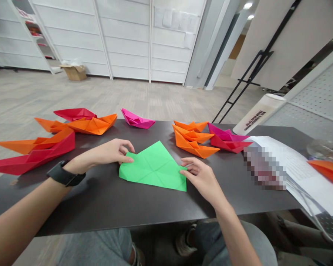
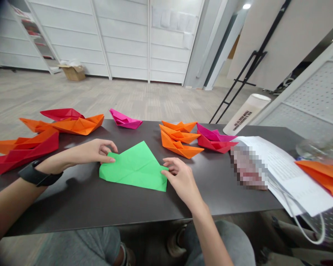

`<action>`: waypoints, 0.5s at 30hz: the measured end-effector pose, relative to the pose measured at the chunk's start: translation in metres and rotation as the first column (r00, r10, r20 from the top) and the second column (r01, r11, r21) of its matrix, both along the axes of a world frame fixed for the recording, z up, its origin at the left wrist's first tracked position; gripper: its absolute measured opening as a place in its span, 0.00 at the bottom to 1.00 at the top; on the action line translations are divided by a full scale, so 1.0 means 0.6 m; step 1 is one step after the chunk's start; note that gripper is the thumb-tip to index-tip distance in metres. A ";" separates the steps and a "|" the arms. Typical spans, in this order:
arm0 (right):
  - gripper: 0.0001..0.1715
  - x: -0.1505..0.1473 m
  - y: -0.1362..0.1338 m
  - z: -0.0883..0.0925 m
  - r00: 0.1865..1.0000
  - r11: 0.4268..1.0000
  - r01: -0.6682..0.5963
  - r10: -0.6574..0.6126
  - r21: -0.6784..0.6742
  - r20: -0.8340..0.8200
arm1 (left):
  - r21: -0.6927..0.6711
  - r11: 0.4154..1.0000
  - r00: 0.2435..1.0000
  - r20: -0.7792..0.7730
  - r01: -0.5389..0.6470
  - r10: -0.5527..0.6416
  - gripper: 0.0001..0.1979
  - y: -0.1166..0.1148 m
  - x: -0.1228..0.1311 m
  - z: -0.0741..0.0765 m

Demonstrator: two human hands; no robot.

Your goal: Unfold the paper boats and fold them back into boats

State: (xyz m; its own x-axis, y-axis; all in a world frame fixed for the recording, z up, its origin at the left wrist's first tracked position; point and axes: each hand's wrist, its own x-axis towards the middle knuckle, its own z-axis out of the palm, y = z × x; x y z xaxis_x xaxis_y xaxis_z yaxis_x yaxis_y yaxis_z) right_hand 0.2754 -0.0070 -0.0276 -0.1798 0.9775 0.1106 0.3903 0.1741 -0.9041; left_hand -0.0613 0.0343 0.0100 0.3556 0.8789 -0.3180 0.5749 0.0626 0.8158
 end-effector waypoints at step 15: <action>0.14 -0.003 -0.004 0.006 0.916 0.917 -0.164 0.006 0.363 0.400 | 0.229 0.969 0.970 -0.242 0.093 -0.036 0.19 0.004 0.000 -0.018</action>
State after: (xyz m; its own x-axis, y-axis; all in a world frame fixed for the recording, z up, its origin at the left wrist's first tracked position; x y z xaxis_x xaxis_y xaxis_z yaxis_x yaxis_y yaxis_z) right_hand 0.2734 -0.0093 -0.0242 -0.3656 0.8512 0.3764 0.6590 0.5224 -0.5412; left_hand -0.0614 0.0368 -0.0006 0.3542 0.9167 -0.1847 0.7481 -0.1592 0.6442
